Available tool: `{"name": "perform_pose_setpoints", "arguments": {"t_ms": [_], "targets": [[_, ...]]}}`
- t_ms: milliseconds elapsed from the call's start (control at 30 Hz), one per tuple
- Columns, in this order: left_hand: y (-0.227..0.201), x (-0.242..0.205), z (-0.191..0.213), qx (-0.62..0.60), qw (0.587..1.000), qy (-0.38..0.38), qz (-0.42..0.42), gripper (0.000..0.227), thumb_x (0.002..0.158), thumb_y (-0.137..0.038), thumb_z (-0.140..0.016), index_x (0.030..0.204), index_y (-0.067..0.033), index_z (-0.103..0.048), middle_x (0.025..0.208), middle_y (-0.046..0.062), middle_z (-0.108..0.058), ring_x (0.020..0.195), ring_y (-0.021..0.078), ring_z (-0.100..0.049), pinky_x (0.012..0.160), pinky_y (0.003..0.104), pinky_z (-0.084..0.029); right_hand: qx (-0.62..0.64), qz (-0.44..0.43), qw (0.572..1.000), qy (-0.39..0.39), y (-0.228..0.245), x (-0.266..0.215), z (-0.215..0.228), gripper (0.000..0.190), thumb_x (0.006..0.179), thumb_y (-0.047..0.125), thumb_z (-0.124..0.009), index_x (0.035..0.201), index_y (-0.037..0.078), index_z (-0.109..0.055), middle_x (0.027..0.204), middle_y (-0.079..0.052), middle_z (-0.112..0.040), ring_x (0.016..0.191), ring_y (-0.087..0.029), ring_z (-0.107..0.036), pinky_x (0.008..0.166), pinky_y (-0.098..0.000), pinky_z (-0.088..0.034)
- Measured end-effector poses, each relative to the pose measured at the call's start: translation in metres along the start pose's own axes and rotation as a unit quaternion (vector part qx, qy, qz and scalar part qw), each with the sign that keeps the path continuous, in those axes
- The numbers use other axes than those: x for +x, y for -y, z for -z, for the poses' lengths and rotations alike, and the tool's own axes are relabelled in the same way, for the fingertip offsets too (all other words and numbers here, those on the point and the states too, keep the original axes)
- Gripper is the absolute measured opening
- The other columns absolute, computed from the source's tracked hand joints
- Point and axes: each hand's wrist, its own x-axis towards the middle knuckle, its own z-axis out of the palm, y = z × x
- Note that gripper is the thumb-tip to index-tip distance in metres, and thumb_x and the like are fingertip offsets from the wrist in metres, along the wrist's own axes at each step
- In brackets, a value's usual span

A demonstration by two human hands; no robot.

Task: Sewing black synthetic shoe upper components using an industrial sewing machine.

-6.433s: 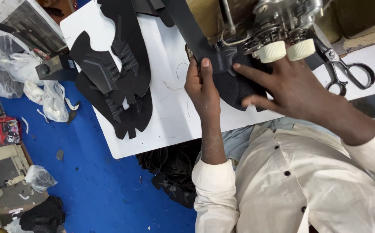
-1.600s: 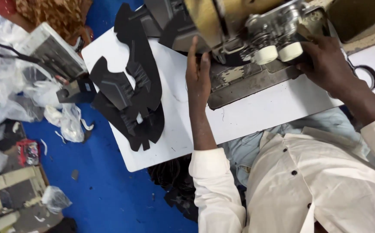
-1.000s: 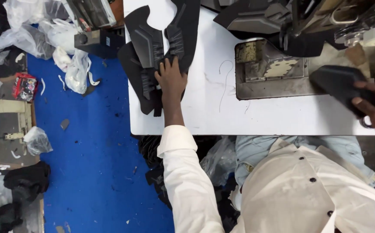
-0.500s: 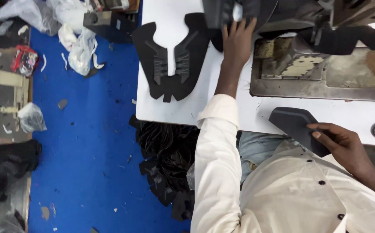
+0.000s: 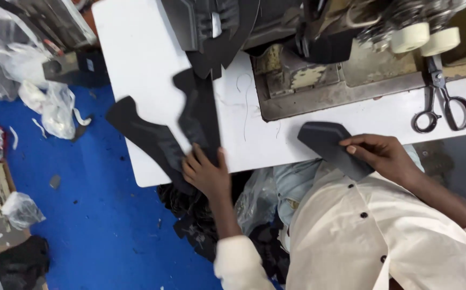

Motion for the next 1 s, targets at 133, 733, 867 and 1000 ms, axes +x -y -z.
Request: {"name": "perform_pose_setpoints", "arguments": {"t_ms": [133,733,867,1000], "targets": [[-0.055,-0.055,0.050,-0.052,0.997,0.023,-0.046,0.086,0.081,-0.067,-0.070,0.139,-0.0039,-0.059,0.132,0.021,-0.054,0.130,0.0427,-0.047,0.113,0.069,-0.025,0.026,0.004,1.000,0.004,-0.007,0.002,-0.002,0.025,0.098,0.012,-0.070,0.122,0.009,-0.077,0.092,0.000,-0.071,0.083,-0.004,-0.058,0.073,-0.0231,-0.049],[-0.088,-0.100,0.016,-0.700,0.532,0.000,0.476,0.081,0.079,-0.001,-0.082,0.146,-0.0124,-0.038,0.139,0.015,-0.051,0.126,0.0257,-0.054,0.104,0.041,-0.051,-0.124,0.101,0.974,0.158,0.042,0.072,-0.069,0.036,0.097,0.008,-0.075,0.132,0.009,-0.069,0.091,-0.005,-0.070,0.080,-0.006,-0.063,0.068,-0.0256,-0.053],[-0.076,-0.120,0.003,-0.774,0.504,0.040,0.381,0.062,0.089,0.005,-0.077,0.144,-0.0002,-0.050,0.133,0.015,-0.060,0.119,0.0228,-0.060,0.103,0.039,-0.051,-0.094,0.104,0.975,0.173,0.041,0.068,-0.063,0.036,0.095,0.006,-0.073,0.131,0.006,-0.066,0.102,0.000,-0.072,0.094,-0.005,-0.068,0.081,-0.0250,-0.059],[-0.072,-0.131,-0.012,-0.740,0.556,0.092,0.366,0.052,0.090,0.005,-0.073,0.139,0.0006,-0.055,0.129,0.008,-0.065,0.118,0.0176,-0.062,0.102,0.035,-0.050,-0.127,0.043,0.978,0.160,0.054,0.065,-0.061,0.040,0.099,0.002,-0.074,0.138,0.006,-0.068,0.082,-0.012,-0.061,0.074,-0.016,-0.052,0.066,-0.0345,-0.046]]}}
